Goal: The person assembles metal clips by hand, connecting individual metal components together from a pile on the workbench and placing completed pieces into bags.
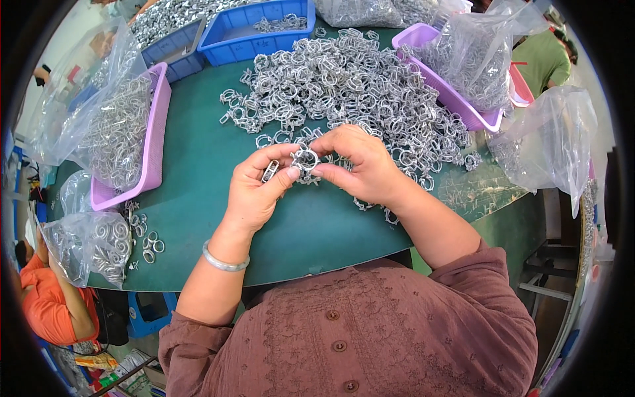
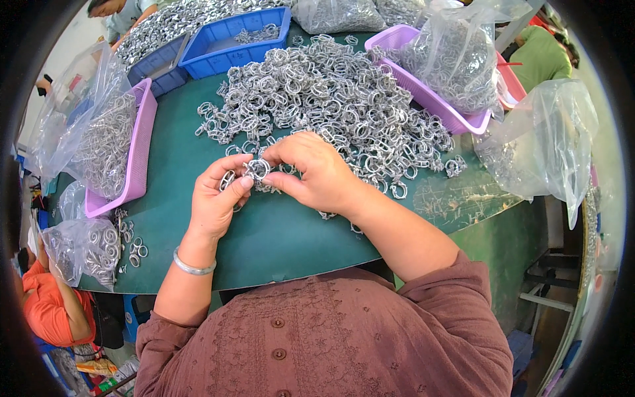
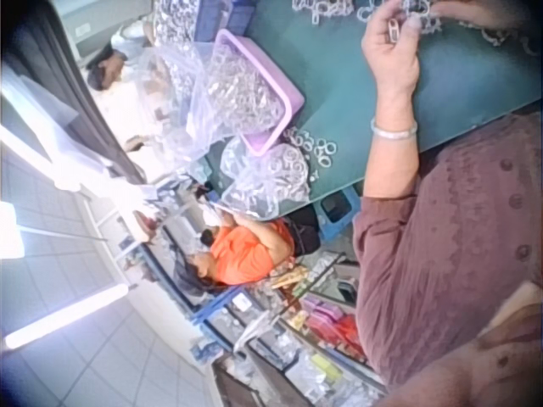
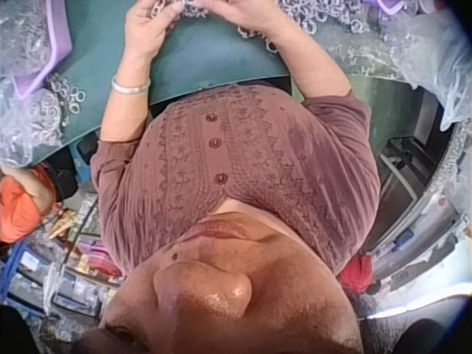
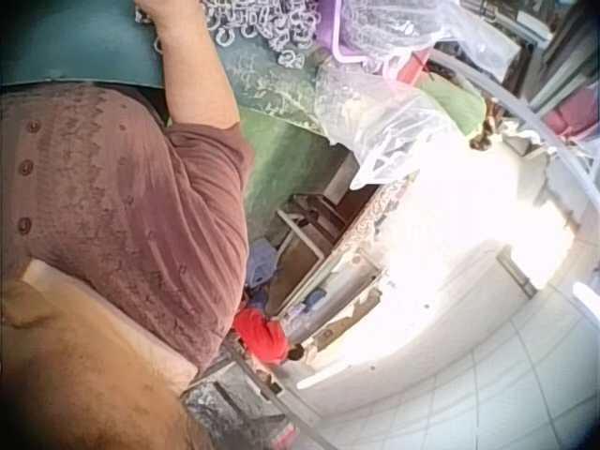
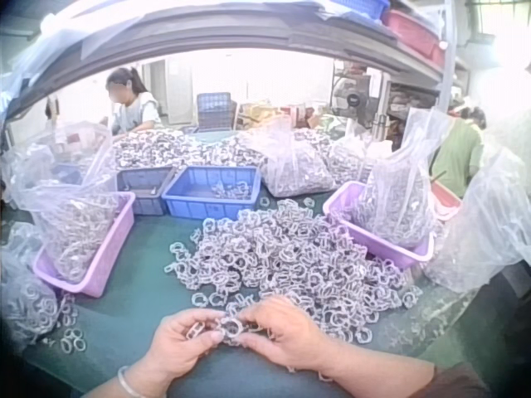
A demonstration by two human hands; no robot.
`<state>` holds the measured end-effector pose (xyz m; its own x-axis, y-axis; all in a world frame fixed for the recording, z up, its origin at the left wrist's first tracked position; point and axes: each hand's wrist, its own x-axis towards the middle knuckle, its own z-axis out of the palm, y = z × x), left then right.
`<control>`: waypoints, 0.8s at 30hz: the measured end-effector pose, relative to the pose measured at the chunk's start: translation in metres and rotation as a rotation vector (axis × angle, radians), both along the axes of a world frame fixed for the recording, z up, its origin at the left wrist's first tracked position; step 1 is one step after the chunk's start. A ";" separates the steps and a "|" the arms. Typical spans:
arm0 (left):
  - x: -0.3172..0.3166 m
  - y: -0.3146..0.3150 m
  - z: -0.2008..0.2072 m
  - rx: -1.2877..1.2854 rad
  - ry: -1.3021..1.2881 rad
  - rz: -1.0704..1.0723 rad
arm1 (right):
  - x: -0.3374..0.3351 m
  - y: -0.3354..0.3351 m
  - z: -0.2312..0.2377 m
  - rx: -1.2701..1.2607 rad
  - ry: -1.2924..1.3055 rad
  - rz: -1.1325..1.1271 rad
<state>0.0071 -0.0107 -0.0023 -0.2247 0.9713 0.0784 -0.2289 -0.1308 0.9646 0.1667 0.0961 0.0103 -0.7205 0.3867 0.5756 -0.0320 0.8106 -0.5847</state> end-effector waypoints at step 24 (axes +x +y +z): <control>0.001 0.000 -0.004 0.060 0.110 0.038 | 0.000 -0.002 0.000 -0.193 0.050 0.044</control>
<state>0.0077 -0.0106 -0.0067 -0.2484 0.9549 0.1627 -0.1158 -0.1960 0.9737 0.1669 0.0938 0.0100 -0.7113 0.4620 0.5297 -0.0981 0.6810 -0.7257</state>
